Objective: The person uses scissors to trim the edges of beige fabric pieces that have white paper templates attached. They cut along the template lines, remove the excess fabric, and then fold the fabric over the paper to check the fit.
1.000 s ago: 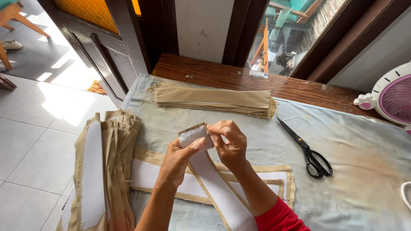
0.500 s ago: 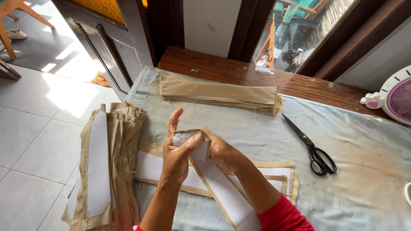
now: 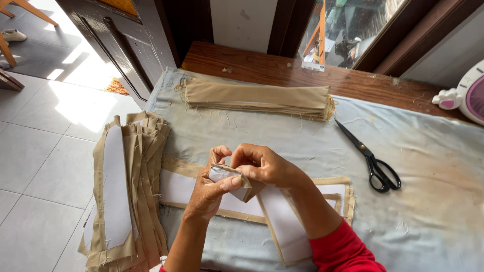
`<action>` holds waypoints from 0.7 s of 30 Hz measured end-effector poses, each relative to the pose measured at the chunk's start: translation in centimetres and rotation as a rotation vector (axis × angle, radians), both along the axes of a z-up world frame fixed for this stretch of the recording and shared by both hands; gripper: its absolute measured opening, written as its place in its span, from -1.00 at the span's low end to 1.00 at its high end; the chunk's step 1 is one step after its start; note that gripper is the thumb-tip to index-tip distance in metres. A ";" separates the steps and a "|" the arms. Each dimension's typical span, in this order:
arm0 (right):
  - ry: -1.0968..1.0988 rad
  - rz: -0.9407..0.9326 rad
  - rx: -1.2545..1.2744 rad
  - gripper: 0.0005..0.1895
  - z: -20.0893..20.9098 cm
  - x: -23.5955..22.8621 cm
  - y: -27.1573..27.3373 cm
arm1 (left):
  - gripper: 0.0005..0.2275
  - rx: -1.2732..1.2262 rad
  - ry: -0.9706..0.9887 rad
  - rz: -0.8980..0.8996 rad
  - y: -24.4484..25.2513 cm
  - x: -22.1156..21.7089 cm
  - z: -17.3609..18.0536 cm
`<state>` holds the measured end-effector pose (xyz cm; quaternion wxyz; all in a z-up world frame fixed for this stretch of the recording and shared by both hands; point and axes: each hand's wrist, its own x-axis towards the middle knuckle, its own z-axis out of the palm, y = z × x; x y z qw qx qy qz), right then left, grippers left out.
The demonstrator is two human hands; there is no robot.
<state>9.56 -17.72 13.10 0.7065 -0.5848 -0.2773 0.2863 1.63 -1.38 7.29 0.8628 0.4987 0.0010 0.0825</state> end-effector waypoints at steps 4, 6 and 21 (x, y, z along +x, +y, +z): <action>-0.395 0.127 -0.144 -0.84 0.4 -0.7 0.6 | -0.73 0.082 -0.216 -0.124 0.2 0.0 1.3; -0.435 0.152 -0.156 -0.84 0.7 -2.0 0.7 | -0.69 0.117 -0.300 -0.179 0.6 -0.6 1.6; -0.190 0.063 0.016 -0.95 4.9 -4.7 0.2 | -0.80 0.234 -0.350 -0.162 0.5 -3.3 4.9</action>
